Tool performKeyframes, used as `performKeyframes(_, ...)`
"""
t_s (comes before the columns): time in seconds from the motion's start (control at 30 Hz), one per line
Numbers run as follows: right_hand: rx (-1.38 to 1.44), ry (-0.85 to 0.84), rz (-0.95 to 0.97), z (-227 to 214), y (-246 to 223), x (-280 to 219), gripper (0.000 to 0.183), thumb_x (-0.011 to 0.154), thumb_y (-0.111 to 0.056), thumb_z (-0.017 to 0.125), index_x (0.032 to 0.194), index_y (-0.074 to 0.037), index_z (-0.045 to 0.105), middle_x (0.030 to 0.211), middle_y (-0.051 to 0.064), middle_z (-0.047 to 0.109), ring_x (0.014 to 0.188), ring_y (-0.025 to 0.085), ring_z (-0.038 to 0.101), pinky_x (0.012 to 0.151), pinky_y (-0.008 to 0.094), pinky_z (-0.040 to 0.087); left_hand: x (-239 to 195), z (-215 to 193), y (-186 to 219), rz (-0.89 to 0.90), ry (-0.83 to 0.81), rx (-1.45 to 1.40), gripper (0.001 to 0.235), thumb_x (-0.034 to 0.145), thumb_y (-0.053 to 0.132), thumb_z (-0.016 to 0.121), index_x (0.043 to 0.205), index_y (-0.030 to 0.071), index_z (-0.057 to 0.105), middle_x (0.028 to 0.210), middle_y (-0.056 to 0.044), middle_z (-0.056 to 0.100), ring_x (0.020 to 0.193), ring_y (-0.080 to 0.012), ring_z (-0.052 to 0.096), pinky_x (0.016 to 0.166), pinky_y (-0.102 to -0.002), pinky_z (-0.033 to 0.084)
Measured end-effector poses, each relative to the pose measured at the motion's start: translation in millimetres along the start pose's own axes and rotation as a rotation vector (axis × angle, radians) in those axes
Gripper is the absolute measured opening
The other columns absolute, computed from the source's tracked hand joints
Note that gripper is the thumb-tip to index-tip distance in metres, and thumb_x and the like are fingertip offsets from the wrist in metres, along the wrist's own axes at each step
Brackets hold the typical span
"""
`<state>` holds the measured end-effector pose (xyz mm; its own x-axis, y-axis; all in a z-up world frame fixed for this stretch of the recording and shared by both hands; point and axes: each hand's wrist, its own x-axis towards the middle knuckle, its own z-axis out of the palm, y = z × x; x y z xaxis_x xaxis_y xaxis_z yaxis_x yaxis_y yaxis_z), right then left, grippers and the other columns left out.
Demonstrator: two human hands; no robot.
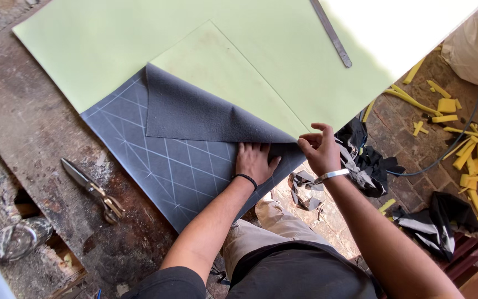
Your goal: The person places a dark gray vinyl sheet with a grid pattern onto a light green foam board, smooths it, and uses a metal ruler to press the edges. They then use a spray gun to apply adhesive to the foam and fold the vinyl over the foam, pressing it down to adhere. The person repeats this process with additional vinyl and foam pieces.
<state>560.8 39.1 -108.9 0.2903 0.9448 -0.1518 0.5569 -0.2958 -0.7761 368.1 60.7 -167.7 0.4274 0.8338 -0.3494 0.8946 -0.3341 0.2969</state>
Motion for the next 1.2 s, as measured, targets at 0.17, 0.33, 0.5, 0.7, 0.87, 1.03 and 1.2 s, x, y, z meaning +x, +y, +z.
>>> performKeyframes(0.17, -0.11, -0.037, 0.107, -16.9, 29.2, 19.9, 0.06, 0.086, -0.019, 0.082, 0.132, -0.002, 0.049, 0.11, 0.015, 0.073, 0.1, 0.023, 0.072, 0.083, 0.037, 0.059, 40.1, -6.6, 36.9, 0.194, 0.269, 0.031, 0.077, 0.093, 0.061, 0.05, 0.159, 0.026, 0.032, 0.165, -0.021, 0.024, 0.151, -0.0398, 0.02, 0.122, -0.058, 0.008)
performKeyframes(0.33, -0.225, 0.034, 0.197, -26.4, 46.3, 26.0, 0.045, 0.086, -0.011, 0.077, 0.127, -0.005, 0.059, 0.099, 0.011, 0.077, 0.087, 0.021, 0.073, 0.077, 0.036, 0.058, 57.9, 10.5, 73.5, 0.205, 0.228, 0.023, 0.075, 0.097, 0.057, 0.048, 0.162, 0.027, 0.026, 0.17, -0.017, 0.016, 0.156, -0.0372, 0.013, 0.124, -0.059, 0.007)
performKeyframes(0.5, -0.231, 0.072, -0.027, -16.3, 48.9, 14.4, 0.035, 0.088, -0.008, 0.076, 0.122, -0.007, 0.064, 0.095, 0.012, 0.073, 0.083, 0.023, 0.071, 0.077, 0.035, 0.058, 64.0, 23.7, 84.3, 0.28, 0.196, 0.017, 0.068, 0.102, 0.052, 0.045, 0.161, 0.023, 0.03, 0.171, -0.015, 0.018, 0.158, -0.0337, 0.015, 0.126, -0.056, 0.009)
performKeyframes(0.7, -0.095, -0.2, -0.423, 21.1, 18.0, 3.4, 0.049, 0.084, -0.012, 0.075, 0.129, -0.005, 0.057, 0.124, 0.015, 0.068, 0.117, 0.03, 0.065, 0.101, 0.041, 0.051, 5.7, 14.8, -21.0, -0.013, 0.304, -0.125, 0.067, 0.098, 0.049, 0.055, 0.157, 0.023, 0.038, 0.167, -0.014, 0.026, 0.154, -0.034, 0.024, 0.124, -0.054, 0.016)
performKeyframes(0.87, -0.341, -0.586, -0.657, 64.1, -18.1, 27.6, 0.083, 0.078, -0.032, 0.079, 0.147, -0.005, 0.04, 0.147, 0.018, 0.05, 0.145, 0.032, 0.038, 0.121, 0.049, 0.021, -35.6, 6.1, -118.1, -0.839, 0.635, -0.187, 0.083, 0.098, 0.058, 0.051, 0.162, 0.011, 0.026, 0.17, -0.019, 0.018, 0.156, -0.0356, 0.017, 0.124, -0.056, 0.013)
performKeyframes(1.03, -0.462, -0.643, -0.731, 94.4, -33.0, 50.3, 0.092, 0.082, -0.034, 0.076, 0.156, -0.008, 0.028, 0.157, 0.013, 0.041, 0.151, 0.03, 0.029, 0.124, 0.048, 0.016, -0.9, -13.6, -178.5, -1.058, 0.691, -0.279, 0.08, 0.091, 0.057, 0.066, 0.147, 0.005, 0.039, 0.159, -0.027, 0.026, 0.149, -0.0405, 0.017, 0.119, -0.057, 0.015)
performKeyframes(1.2, -0.467, -0.74, -0.932, 114.4, -49.8, 53.8, 0.082, 0.086, -0.03, 0.073, 0.155, -0.009, 0.034, 0.163, 0.008, 0.041, 0.154, 0.029, 0.029, 0.127, 0.052, 0.015, 52.5, -37.9, -199.9, -0.909, 0.75, -0.348, 0.03, 0.089, 0.036, 0.082, 0.104, 0.017, 0.064, 0.129, -0.009, 0.064, 0.13, -0.0278, 0.055, 0.112, -0.044, 0.047)
